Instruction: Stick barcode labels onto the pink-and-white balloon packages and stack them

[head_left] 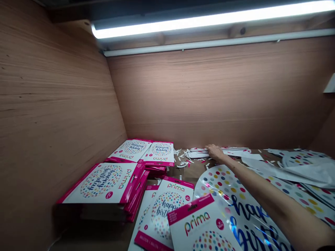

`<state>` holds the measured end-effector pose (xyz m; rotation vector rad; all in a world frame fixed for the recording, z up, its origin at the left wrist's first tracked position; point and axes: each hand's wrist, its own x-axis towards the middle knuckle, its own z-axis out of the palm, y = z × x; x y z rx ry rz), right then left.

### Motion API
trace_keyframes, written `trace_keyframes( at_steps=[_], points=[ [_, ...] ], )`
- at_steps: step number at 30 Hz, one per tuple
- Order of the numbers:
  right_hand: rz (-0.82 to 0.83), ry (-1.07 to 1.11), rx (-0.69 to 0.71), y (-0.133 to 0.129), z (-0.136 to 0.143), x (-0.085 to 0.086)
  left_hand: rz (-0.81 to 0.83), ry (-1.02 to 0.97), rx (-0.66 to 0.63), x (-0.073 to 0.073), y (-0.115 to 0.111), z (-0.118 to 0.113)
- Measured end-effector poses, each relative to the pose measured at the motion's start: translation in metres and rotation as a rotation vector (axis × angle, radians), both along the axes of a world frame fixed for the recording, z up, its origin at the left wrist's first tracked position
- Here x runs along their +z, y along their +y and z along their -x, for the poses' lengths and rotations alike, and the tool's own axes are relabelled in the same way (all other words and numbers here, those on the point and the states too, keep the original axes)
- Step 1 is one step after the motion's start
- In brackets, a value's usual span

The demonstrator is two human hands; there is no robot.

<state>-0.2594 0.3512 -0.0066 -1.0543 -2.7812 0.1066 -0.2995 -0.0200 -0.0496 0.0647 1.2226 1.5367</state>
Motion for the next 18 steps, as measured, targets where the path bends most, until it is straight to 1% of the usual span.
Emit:
trace_keyframes(
  at_steps=[2,4,6,8,10,13,15,18],
  points=[
    [-0.019,-0.053,0.022,0.008,0.008,-0.01,0.041,-0.012,-0.017,-0.002,0.013,0.022],
    [-0.042,-0.082,0.026,0.013,0.011,-0.017,0.092,-0.03,-0.05,-0.006,0.024,0.038],
    [-0.066,-0.085,0.019,0.015,0.011,-0.018,0.162,-0.04,-0.101,-0.011,0.031,0.044],
    [-0.081,-0.067,0.019,0.016,0.01,-0.014,0.203,-0.015,-0.1,-0.016,0.033,0.041],
    [-0.086,-0.031,0.024,0.013,0.008,-0.005,0.189,0.023,-0.048,-0.019,0.03,0.029],
    [-0.096,0.05,0.026,0.0,-0.001,0.017,0.163,0.037,0.012,-0.019,0.011,0.002],
    [-0.1,0.103,0.039,-0.021,-0.016,0.035,0.158,0.033,0.033,-0.011,-0.006,-0.022],
    [-0.042,0.102,0.13,-0.073,-0.054,0.06,0.06,-0.046,0.094,0.014,-0.022,-0.054]
  ],
)
